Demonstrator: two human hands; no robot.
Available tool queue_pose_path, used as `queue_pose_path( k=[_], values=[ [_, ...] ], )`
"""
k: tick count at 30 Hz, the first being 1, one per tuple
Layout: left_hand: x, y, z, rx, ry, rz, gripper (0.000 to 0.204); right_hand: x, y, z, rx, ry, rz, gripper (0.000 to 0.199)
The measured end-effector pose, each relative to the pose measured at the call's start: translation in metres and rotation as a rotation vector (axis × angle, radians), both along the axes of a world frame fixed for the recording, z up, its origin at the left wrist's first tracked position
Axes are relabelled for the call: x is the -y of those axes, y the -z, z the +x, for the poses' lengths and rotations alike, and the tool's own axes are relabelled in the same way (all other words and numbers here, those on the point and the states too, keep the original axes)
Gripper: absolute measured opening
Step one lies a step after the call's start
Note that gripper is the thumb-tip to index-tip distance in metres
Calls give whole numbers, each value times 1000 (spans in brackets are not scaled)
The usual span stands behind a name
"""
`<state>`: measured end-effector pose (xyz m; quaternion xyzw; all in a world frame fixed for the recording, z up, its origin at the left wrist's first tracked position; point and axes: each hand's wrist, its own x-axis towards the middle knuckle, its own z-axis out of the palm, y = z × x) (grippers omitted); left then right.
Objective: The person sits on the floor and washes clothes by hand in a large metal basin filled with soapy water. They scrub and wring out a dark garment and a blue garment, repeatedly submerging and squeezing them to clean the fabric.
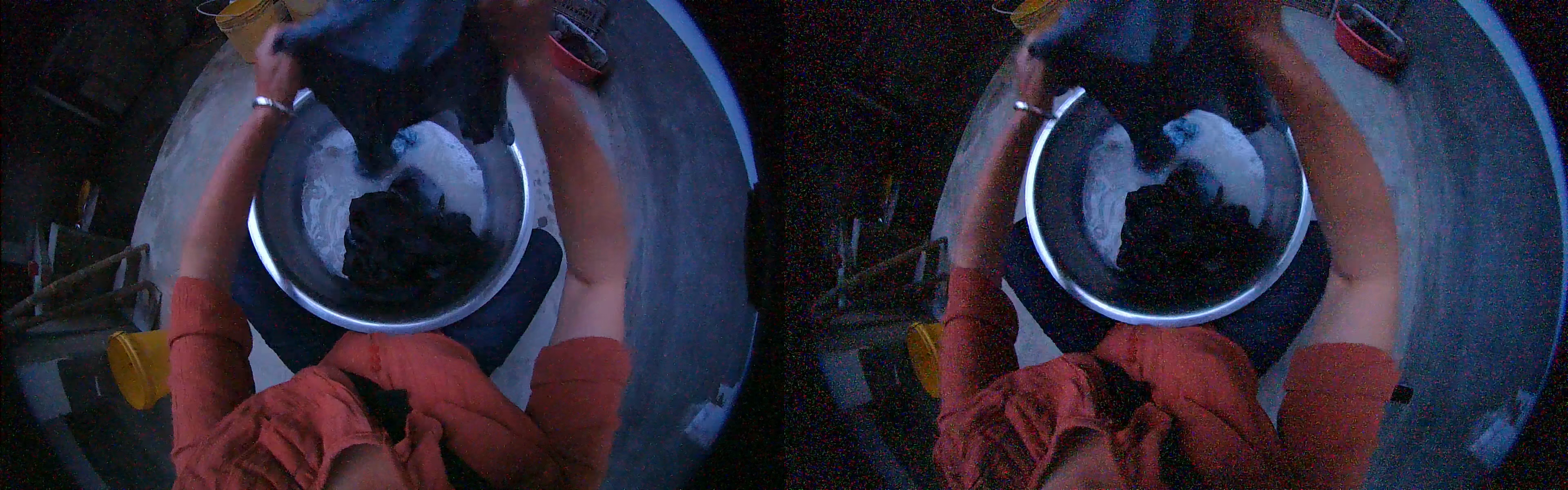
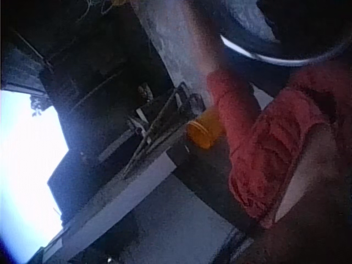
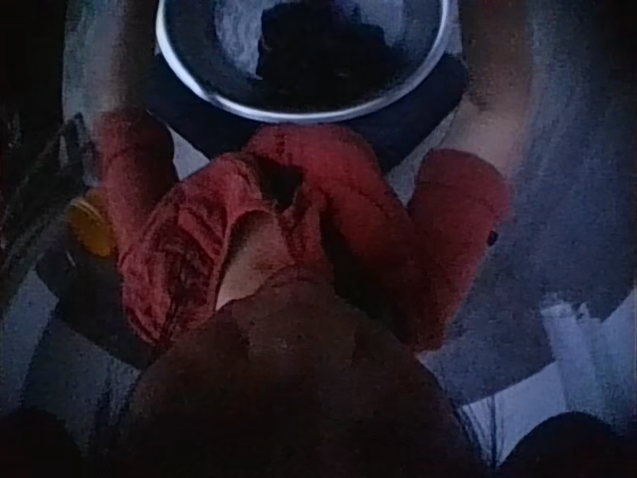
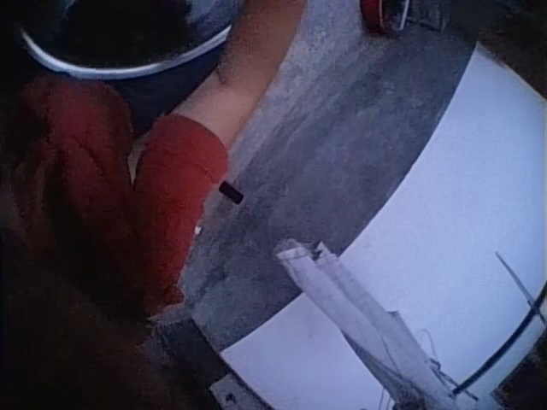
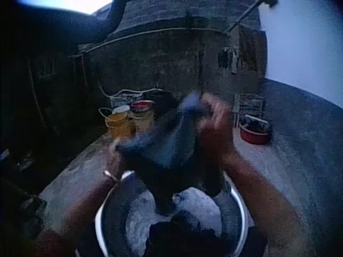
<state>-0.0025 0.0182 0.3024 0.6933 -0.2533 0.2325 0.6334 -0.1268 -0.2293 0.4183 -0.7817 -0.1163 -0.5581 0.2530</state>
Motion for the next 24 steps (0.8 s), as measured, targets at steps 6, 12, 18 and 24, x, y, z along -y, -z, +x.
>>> queue_pose_path(
  k=[6,12,18,24],
  values=[
    [-45,123,-38,-856,567,1341,35,22,173,-12,-1403,-489,-145,38],
    [-51,206,-38,-596,387,1061,45,46,312,5,-1409,-388,100,35],
    [0,269,-46,-644,-142,851,56,-14,374,42,-1169,-274,99,32],
    [-10,229,-64,-1289,146,735,45,-44,372,16,-1573,102,198,31]
  ],
)
